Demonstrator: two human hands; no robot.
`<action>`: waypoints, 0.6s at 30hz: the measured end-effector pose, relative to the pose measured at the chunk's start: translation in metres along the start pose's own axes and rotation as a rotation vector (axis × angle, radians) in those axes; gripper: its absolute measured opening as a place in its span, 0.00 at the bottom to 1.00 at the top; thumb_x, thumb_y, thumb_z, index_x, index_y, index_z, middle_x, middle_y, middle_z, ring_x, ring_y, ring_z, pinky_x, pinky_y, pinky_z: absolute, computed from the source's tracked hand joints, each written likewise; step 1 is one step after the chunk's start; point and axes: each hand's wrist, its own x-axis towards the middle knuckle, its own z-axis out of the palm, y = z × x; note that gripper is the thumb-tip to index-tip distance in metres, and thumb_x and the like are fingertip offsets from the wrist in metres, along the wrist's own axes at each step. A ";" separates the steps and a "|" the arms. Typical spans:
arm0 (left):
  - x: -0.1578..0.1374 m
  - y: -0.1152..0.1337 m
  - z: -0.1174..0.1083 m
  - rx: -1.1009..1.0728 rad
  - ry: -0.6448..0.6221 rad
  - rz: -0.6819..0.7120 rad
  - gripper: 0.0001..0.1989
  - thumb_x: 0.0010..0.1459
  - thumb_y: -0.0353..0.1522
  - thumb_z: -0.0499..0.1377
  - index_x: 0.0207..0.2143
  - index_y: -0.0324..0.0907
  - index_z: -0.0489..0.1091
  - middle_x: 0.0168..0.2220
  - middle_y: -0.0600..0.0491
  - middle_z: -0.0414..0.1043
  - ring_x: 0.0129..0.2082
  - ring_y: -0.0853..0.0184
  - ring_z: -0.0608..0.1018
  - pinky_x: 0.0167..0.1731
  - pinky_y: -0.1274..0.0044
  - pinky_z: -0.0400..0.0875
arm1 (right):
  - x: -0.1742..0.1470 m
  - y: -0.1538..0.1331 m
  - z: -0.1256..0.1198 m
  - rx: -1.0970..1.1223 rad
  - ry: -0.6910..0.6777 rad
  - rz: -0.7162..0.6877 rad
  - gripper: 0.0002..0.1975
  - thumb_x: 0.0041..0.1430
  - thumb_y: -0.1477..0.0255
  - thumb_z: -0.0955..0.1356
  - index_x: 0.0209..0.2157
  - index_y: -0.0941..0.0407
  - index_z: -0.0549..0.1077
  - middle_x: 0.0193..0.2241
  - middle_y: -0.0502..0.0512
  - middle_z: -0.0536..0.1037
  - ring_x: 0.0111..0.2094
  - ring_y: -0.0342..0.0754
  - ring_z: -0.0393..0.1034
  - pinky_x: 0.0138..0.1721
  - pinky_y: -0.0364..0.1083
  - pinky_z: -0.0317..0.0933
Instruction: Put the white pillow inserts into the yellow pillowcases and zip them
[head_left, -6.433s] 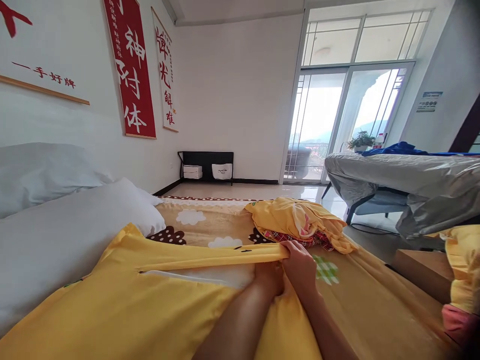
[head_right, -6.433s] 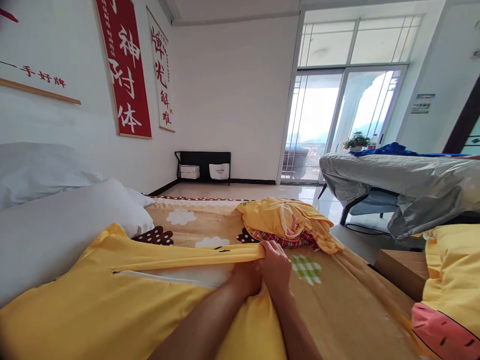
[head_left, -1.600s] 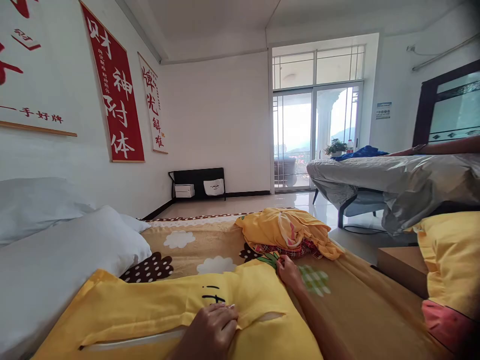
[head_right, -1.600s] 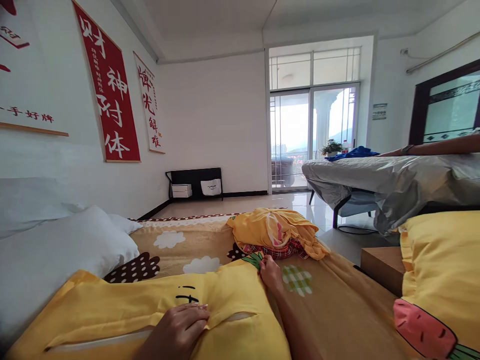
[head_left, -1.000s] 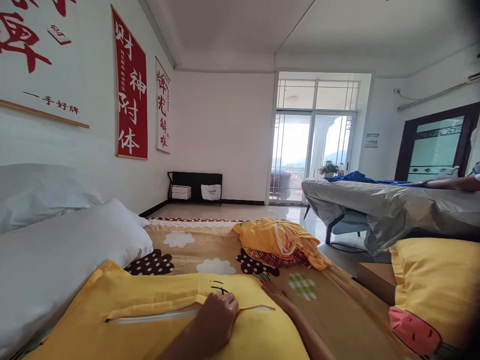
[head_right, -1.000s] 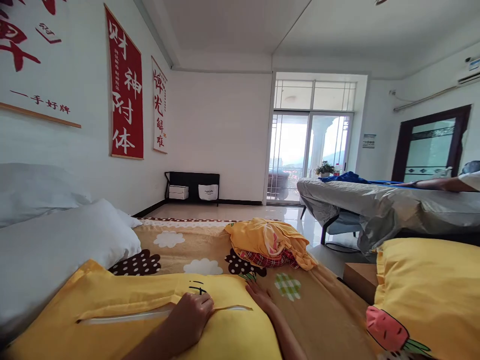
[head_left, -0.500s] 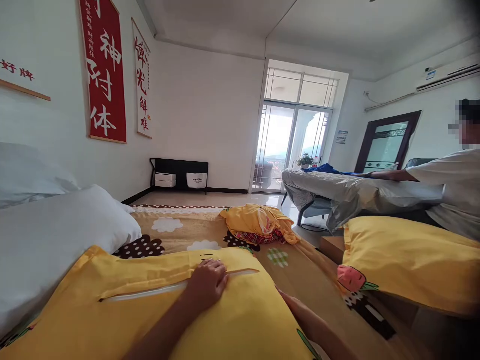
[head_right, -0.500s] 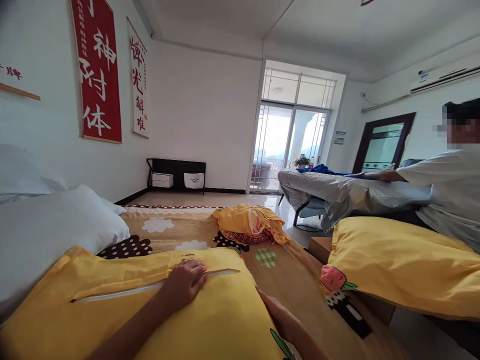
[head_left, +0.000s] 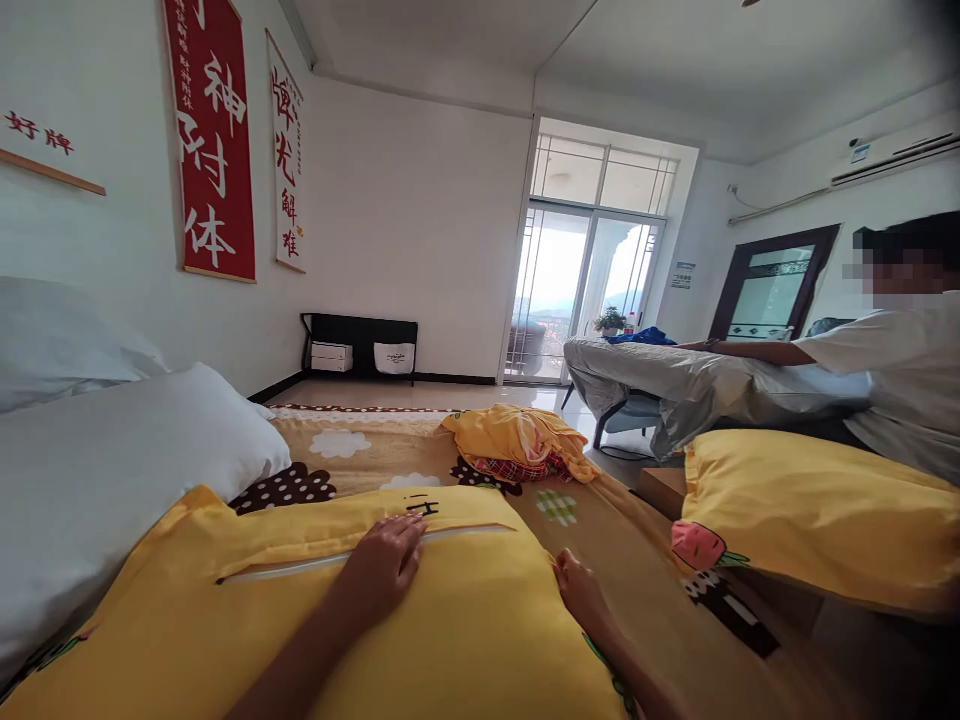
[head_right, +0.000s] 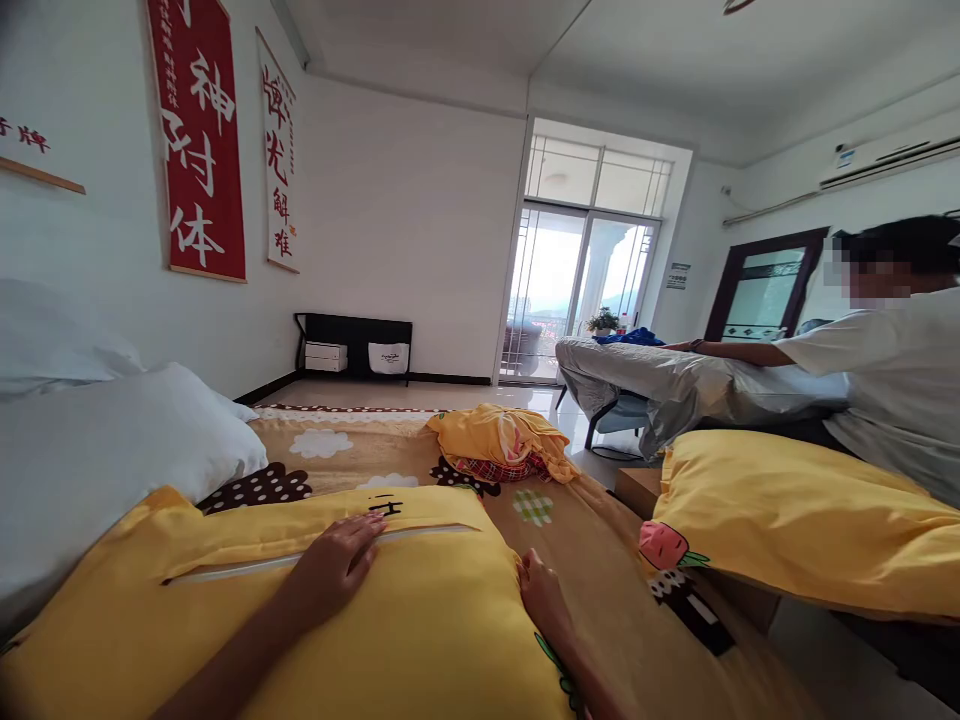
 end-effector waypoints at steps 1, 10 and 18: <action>-0.001 0.002 0.000 0.013 -0.003 -0.005 0.21 0.60 0.29 0.48 0.54 0.39 0.69 0.56 0.48 0.69 0.58 0.63 0.69 0.59 0.66 0.61 | -0.004 0.001 -0.004 -0.009 -0.016 0.011 0.16 0.47 0.56 0.66 0.18 0.52 0.61 0.20 0.53 0.71 0.27 0.49 0.65 0.29 0.45 0.56; -0.028 -0.053 -0.059 0.146 -0.020 -0.470 0.29 0.58 0.47 0.51 0.53 0.37 0.70 0.56 0.41 0.69 0.55 0.52 0.71 0.54 0.62 0.64 | -0.091 0.010 -0.054 0.423 -0.300 0.318 0.27 0.42 0.44 0.67 0.34 0.52 0.76 0.36 0.57 0.80 0.39 0.54 0.75 0.40 0.49 0.69; -0.098 -0.123 -0.091 0.180 -0.016 -0.380 0.25 0.51 0.36 0.52 0.51 0.42 0.72 0.53 0.50 0.73 0.53 0.59 0.74 0.52 0.72 0.68 | -0.082 -0.009 -0.040 0.330 -0.078 0.097 0.29 0.34 0.50 0.71 0.34 0.56 0.79 0.39 0.61 0.81 0.44 0.62 0.73 0.43 0.53 0.67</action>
